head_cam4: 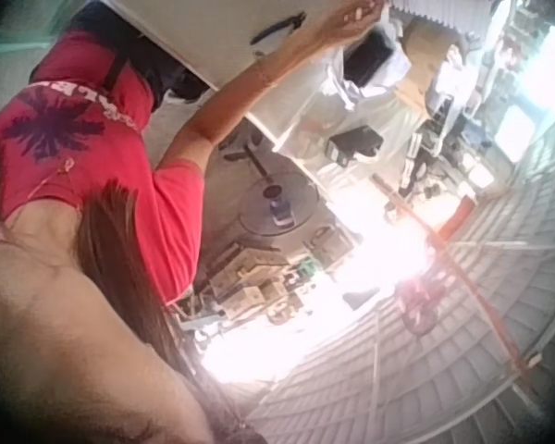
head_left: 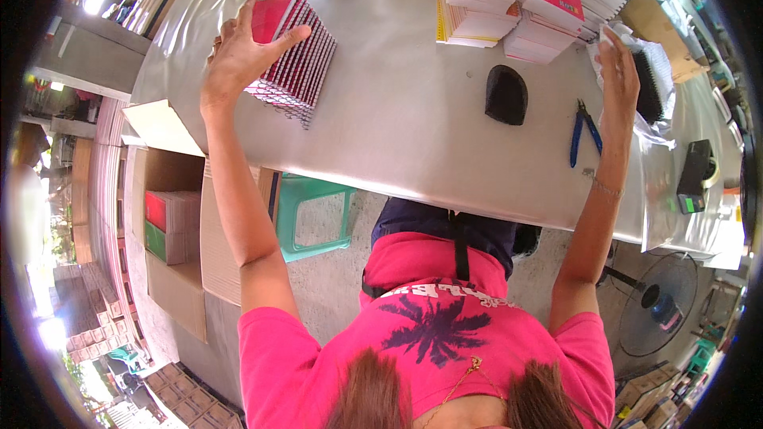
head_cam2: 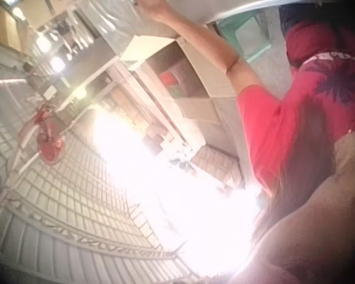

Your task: The person binds notebooks by manually inserting a spiral coil into the punched holes of the paper stacks and then using a pair of pliers to cut and crimp the ends of the coil.

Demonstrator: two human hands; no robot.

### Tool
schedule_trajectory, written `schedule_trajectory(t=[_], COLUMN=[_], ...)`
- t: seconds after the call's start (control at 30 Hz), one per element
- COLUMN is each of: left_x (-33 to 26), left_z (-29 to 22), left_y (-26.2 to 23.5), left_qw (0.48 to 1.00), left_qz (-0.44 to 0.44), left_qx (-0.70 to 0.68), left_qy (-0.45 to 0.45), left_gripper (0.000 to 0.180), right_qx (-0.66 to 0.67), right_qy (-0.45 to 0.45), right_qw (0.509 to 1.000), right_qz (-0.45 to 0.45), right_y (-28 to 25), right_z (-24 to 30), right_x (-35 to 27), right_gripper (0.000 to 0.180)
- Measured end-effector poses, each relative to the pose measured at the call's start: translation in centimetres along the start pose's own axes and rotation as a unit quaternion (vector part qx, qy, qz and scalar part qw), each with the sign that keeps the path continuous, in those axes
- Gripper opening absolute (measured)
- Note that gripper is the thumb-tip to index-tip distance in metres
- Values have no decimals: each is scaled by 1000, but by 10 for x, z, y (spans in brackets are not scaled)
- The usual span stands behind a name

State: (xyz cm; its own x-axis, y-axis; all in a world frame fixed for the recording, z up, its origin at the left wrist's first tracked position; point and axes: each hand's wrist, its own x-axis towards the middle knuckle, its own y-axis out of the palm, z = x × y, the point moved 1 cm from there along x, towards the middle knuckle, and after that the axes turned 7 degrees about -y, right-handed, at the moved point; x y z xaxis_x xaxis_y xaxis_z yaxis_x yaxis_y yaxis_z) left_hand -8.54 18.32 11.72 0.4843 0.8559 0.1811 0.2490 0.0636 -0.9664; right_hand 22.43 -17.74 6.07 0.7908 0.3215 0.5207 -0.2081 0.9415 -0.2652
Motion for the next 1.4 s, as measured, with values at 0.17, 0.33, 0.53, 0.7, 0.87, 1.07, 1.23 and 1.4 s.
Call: schedule_trajectory(t=[0.17,0.33,0.53,0.7,0.87,1.07,1.23,1.4], left_x=[8,8,-22,-49,-79,-111,-115,-127], left_z=[-10,-5,-37,-86,-138,-199,-183,-153], left_y=[6,5,-2,-3,7,45,45,25], left_qw=[999,999,991,954,880,715,724,891], left_qz=[19,26,-122,-158,-1,185,219,143], left_qx=[-25,-39,13,-144,-387,-642,-613,-242], left_qy=[5,-9,54,211,276,207,230,356], left_gripper=[103,98,90,63,53,44,29,27], right_qx=[44,63,50,37,1,179,223,-193], right_qy=[46,85,91,89,30,2,76,-3], right_qw=[997,989,988,987,997,982,954,981], right_qz=[42,99,117,129,75,53,184,-28], right_y=[4,29,32,19,8,14,7,-82], right_z=[-11,-24,-37,-42,-5,67,57,-72], right_x=[37,58,81,85,56,-31,-48,33], right_gripper=[67,77,53,37,30,29,31,30])
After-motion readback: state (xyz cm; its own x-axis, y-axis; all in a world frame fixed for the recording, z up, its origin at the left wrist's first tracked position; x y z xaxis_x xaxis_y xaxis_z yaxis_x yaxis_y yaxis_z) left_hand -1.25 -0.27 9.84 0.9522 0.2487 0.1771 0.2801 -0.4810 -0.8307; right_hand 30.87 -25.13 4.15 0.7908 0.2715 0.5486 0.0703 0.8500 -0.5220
